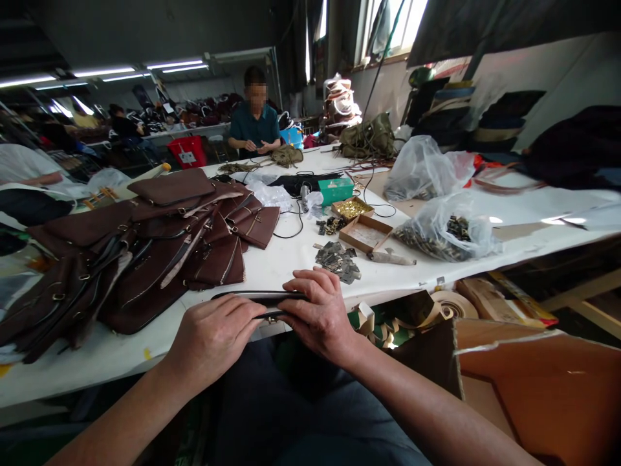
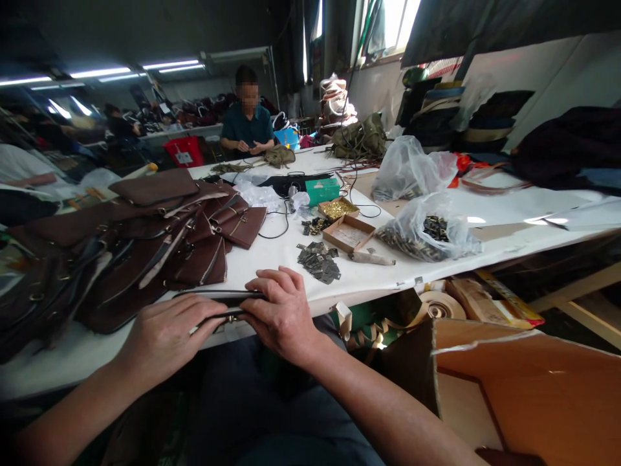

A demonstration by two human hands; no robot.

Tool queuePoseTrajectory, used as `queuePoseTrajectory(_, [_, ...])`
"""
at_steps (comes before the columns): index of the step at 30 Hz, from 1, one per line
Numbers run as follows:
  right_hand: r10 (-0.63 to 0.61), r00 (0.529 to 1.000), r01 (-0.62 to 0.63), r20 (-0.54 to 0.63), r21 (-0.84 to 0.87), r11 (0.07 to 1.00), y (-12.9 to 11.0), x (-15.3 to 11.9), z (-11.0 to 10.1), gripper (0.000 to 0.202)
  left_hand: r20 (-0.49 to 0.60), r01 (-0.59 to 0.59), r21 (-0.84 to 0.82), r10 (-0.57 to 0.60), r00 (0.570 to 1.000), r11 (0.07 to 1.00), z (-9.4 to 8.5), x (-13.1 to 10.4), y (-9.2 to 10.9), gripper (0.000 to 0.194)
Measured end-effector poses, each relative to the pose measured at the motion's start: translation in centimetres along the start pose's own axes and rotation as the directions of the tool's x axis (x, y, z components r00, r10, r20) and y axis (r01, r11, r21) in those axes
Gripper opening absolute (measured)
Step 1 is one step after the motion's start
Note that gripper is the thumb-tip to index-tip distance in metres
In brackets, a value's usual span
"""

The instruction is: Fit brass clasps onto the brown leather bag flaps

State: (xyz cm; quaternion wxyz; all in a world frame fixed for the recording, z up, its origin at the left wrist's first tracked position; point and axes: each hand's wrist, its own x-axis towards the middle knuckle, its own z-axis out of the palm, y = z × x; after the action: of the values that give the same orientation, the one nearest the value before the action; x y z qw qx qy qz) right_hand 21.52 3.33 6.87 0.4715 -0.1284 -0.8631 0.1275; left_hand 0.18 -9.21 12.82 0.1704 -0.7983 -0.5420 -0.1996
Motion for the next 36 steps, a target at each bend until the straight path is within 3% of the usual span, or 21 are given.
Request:
queuePoseTrajectory(4, [0.177, 0.971, -0.163, -0.159, 0.097, 0.982, -2.1, -0.5, -0.5, 0.020, -0.030, 0.005, 0.136, -0.001, 1.000, 0.991, -0.7, -1.0, 0.5, 0.015])
queuePoseTrajectory(6, [0.343, 0.934, -0.301, -0.104, 0.291, 0.908, -3.1, -0.8, 0.0, 0.017, -0.077, 0.017, 0.213, 0.000, 0.997, 0.977, -0.9, -1.4, 1.0, 0.014])
queuePoseTrajectory(9, [0.541, 0.832, -0.511, 0.124, 0.552, 0.659, -4.0, -1.1, 1.9, 0.027, -0.105, 0.007, 0.286, 0.024, 0.994, 0.958, -0.7, -1.5, 2.2, 0.013])
queuePoseTrajectory(11, [0.614, 0.754, -0.583, 0.233, 0.667, 0.463, -4.3, -1.3, 3.7, 0.032, -0.088, 0.020, 0.323, 0.009, 0.996, 0.946, -0.4, -1.5, 3.0, 0.011])
queuePoseTrajectory(14, [0.648, 0.666, -0.586, 0.370, 0.797, 0.148, -4.7, -1.7, 6.0, 0.031, -0.020, 0.070, 0.382, -0.068, 0.998, 0.921, 0.2, -1.9, 4.2, 0.011])
queuePoseTrajectory(16, [0.665, 0.605, -0.555, 0.437, 0.831, -0.040, -4.9, -2.1, 7.2, 0.024, 0.082, 0.050, 0.376, -0.087, 0.993, 0.925, 0.5, -2.4, 5.0, 0.015])
queuePoseTrajectory(20, [0.732, 0.460, -0.489, 0.503, 0.832, -0.264, -4.9, -3.3, 8.8, 0.014, 0.254, -0.068, 0.214, 0.012, 0.967, 0.975, 0.5, -3.1, 6.2, 0.027])
queuePoseTrajectory(22, [0.729, 0.423, -0.451, 0.538, 0.823, -0.345, -4.7, -4.1, 9.3, 0.013, 0.283, -0.101, 0.142, 0.058, 0.957, 0.985, 0.4, -3.3, 6.2, 0.032])
queuePoseTrajectory(24, [0.694, 0.420, -0.413, 0.585, 0.804, -0.428, -4.4, -5.1, 10.0, 0.012, 0.325, -0.119, 0.089, 0.084, 0.942, 0.989, 0.6, -3.4, 5.8, 0.041])
queuePoseTrajectory(27, [0.654, 0.403, -0.363, 0.641, 0.767, -0.528, -3.6, -6.9, 11.1, 0.015, 0.405, -0.121, 0.005, 0.108, 0.908, 0.993, 2.2, -3.5, 4.4, 0.051])
queuePoseTrajectory(30, [0.680, 0.279, -0.330, 0.678, 0.733, -0.595, -2.5, -8.7, 12.1, 0.022, 0.446, -0.054, -0.050, 0.071, 0.892, 0.997, 4.8, -3.9, 2.8, 0.056])
queuePoseTrajectory(32, [0.687, 0.229, -0.319, 0.690, 0.719, -0.617, -1.6, -9.7, 12.3, 0.024, 0.452, -0.003, -0.084, 0.041, 0.891, 0.996, 6.4, -4.4, 2.1, 0.064])
queuePoseTrajectory(36, [0.698, 0.240, -0.338, 0.674, 0.732, -0.591, 0.0, -10.6, 12.0, 0.029, 0.457, 0.013, -0.138, 0.052, 0.888, 0.990, 8.4, -5.7, 1.6, 0.090])
